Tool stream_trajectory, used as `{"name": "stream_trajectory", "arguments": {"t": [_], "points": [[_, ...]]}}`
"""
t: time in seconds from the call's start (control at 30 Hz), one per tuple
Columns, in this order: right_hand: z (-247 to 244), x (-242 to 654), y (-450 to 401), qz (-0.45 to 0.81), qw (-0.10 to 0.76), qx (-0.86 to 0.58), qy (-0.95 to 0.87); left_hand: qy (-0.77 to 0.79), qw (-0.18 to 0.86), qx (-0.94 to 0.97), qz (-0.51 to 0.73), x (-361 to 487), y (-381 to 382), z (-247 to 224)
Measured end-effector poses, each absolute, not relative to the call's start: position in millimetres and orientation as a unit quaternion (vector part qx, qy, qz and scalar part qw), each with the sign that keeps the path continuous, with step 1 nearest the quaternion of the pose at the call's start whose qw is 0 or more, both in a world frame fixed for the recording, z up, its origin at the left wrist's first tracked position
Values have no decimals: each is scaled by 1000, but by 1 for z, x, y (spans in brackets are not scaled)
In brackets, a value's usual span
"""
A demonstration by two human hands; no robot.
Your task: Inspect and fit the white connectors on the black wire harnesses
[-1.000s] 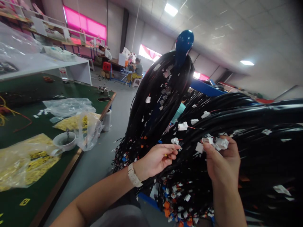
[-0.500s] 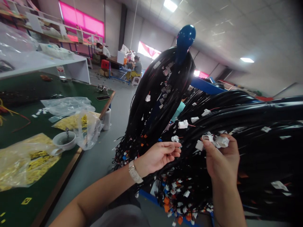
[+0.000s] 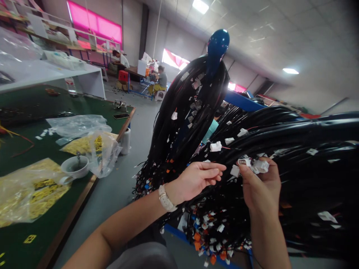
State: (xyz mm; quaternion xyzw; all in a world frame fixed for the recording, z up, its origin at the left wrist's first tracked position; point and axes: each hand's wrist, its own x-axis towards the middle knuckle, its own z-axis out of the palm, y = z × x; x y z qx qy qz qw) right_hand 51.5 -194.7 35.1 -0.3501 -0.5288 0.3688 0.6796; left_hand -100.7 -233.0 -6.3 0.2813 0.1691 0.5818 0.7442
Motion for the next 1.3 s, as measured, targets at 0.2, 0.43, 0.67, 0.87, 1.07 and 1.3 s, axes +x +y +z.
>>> {"name": "stream_trajectory", "arguments": {"t": [0.2, 0.43, 0.67, 0.87, 1.07, 1.3], "points": [[33, 57, -192, 372, 670, -352, -537, 161, 733, 288, 595, -96, -224, 8], [35, 64, -193, 417, 645, -347, -539, 142, 738, 259, 606, -88, -216, 16], [41, 69, -197, 439, 622, -347, -547, 222, 698, 342, 589, -88, -217, 21], [43, 71, -197, 459, 626, -344, -528, 284, 542, 470, 637, -89, -218, 27], [42, 70, -194, 457, 630, -346, -525, 349, 362, 592, 630, -91, -214, 33], [44, 67, -196, 444, 630, -347, -534, 379, 271, 663, 585, -93, -216, 48]]}}
